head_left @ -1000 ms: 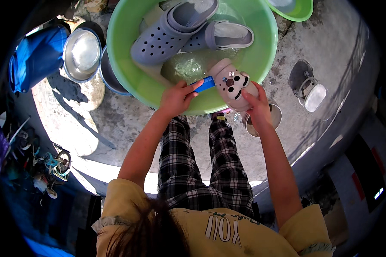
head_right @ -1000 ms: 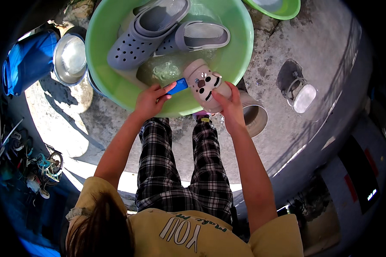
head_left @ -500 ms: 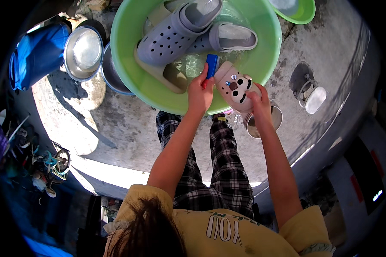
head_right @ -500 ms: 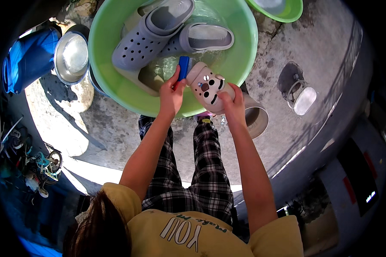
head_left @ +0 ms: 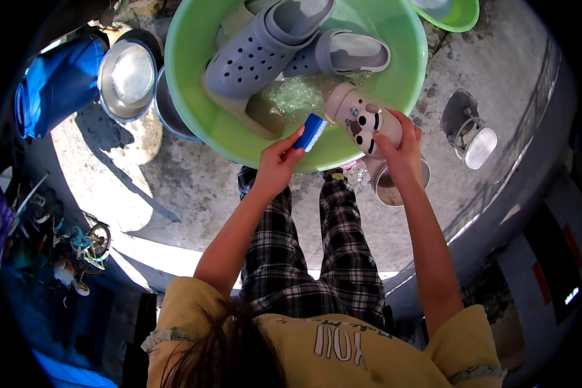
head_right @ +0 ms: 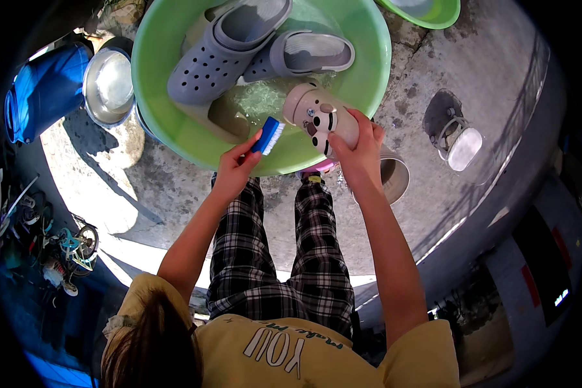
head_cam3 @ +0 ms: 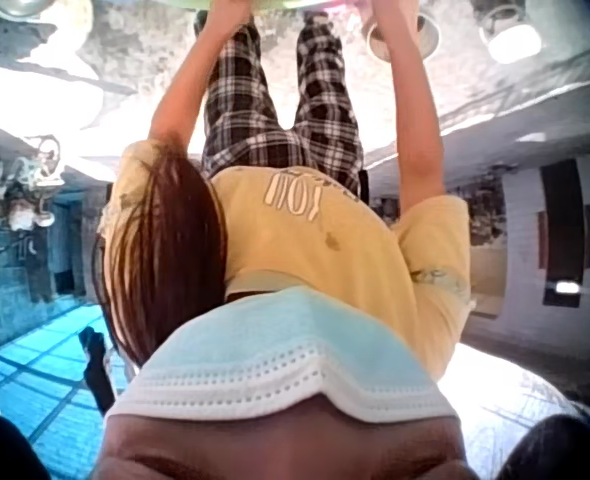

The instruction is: The person washes a pair of white character-themed clogs and a pair of beige slides using a blue brush and water from a pink basin. They scrub the shoes thoroughly, rinse them, and then place the cleaned footwear on the ground to dry.

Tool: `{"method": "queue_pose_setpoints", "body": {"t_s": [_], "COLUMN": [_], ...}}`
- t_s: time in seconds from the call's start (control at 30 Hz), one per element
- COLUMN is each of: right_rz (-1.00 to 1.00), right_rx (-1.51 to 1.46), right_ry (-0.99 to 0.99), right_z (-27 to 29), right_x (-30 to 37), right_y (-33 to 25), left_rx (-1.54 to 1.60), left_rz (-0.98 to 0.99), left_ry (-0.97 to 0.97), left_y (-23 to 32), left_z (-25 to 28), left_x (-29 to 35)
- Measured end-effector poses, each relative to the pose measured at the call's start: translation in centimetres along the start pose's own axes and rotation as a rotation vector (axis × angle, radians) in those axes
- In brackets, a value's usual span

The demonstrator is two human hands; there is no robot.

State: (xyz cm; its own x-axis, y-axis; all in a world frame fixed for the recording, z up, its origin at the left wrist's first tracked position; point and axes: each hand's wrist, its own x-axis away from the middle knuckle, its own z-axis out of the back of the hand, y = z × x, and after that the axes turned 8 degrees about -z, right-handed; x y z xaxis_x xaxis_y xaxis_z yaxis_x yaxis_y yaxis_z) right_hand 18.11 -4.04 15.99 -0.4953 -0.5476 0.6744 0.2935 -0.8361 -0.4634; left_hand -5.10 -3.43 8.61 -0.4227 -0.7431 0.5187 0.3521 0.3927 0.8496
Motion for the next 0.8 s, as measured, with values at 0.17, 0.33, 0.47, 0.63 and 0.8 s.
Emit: {"method": "queue_pose_setpoints", "body": {"t_s": [0.17, 0.33, 0.47, 0.63, 0.8], "right_rz": [0.153, 0.210, 0.278, 0.312, 0.434], "right_rx": [0.116, 0.094, 0.231, 0.237, 0.288], "right_ry": [-0.008, 0.001, -0.008, -0.143, -0.151], "right_z": [-0.1, -1.7, -1.5, -0.1, 0.1], "right_x": [0.4, 0.3, -0.8, -0.3, -0.2], "right_y": [-0.9, -0.9, -0.6, -0.8, -0.6], "left_rx": [-0.753, 0.441, 0.442, -0.311, -0.933], "left_rz": [0.100, 0.490, 0.213, -0.102, 0.037], "left_ry": [0.398, 0.350, -0.083, -0.004, 0.202], "left_y": [-2.8, -3.4, 2.0, -0.2, -2.3], "left_z": [-1.5, -2.0, -0.5, -2.2, -0.2], "left_x": [-8.1, -11.5, -6.5, -7.4, -9.9]}}
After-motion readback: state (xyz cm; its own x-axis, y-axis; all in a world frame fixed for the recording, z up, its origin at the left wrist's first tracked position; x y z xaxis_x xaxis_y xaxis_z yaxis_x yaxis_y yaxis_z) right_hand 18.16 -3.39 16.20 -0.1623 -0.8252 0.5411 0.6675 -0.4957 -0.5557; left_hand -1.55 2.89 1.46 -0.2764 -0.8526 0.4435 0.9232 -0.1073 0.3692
